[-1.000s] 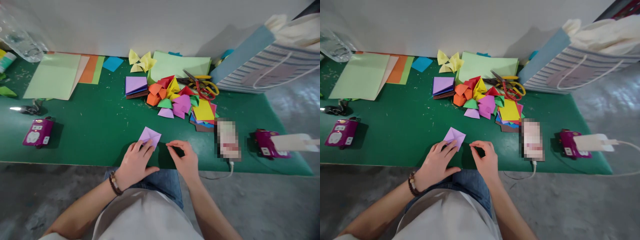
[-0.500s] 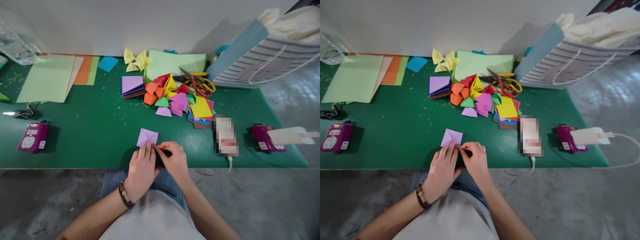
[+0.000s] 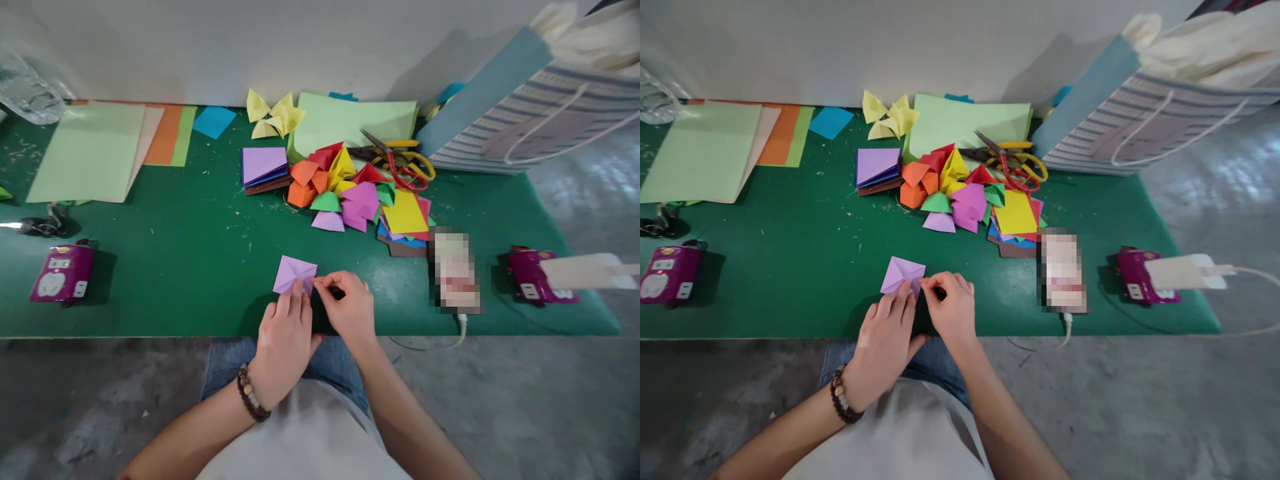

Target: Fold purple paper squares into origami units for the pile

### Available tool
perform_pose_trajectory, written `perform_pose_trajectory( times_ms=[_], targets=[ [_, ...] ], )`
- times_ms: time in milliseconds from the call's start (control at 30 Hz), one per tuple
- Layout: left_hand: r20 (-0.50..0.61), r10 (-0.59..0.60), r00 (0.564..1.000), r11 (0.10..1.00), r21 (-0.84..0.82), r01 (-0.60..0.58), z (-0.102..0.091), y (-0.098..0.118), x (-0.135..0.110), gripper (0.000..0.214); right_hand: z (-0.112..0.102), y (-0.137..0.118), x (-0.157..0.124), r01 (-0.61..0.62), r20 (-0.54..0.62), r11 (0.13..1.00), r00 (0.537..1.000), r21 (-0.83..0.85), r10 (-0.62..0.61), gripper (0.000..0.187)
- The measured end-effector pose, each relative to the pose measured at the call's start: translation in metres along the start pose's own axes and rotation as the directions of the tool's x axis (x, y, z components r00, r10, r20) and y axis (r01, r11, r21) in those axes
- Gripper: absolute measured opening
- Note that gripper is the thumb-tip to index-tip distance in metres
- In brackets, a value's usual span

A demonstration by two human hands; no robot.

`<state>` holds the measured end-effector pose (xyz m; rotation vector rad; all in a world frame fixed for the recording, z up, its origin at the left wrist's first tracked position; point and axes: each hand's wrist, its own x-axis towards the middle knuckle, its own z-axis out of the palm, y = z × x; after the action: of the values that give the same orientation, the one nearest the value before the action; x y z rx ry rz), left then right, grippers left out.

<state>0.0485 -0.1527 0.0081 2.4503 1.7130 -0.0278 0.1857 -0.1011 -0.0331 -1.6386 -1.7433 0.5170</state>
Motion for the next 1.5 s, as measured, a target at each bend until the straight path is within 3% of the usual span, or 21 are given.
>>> perform_pose_trajectory(
  times_ms=[567,800,900,1000,1200,1500],
  targets=[
    [0.014,0.0,1.0,1.0,-0.008,0.0,-0.002,-0.001,0.0,0.063,0.0,0.007,0.028,-0.006,-0.055,0.997,0.998,-0.08,0.002,0.017],
    [0.011,0.011,1.0,0.999,-0.041,-0.011,-0.001,-0.002,-0.001,0.057,-0.005,0.005,0.034,0.022,0.068,0.995,0.997,0.092,-0.028,0.016],
    [0.008,0.008,1.0,0.999,-0.049,-0.008,-0.001,-0.004,-0.001,0.06,-0.004,0.008,0.037,0.036,0.092,0.997,0.995,0.063,-0.042,0.016],
    [0.007,0.02,1.0,0.997,-0.071,-0.02,-0.001,-0.008,-0.001,0.058,-0.006,0.012,0.044,0.129,0.057,0.992,0.99,-0.009,-0.128,0.011],
    [0.001,0.045,0.999,0.991,-0.127,-0.045,-0.004,-0.015,0.0,0.055,-0.009,0.022,0.054,0.42,0.197,0.9,0.898,-0.117,-0.393,0.015],
    [-0.007,0.053,0.999,0.989,-0.137,-0.054,-0.002,-0.017,-0.001,0.054,-0.011,0.031,0.062,0.586,0.339,0.792,0.79,-0.173,-0.511,0.025]
  ],
)
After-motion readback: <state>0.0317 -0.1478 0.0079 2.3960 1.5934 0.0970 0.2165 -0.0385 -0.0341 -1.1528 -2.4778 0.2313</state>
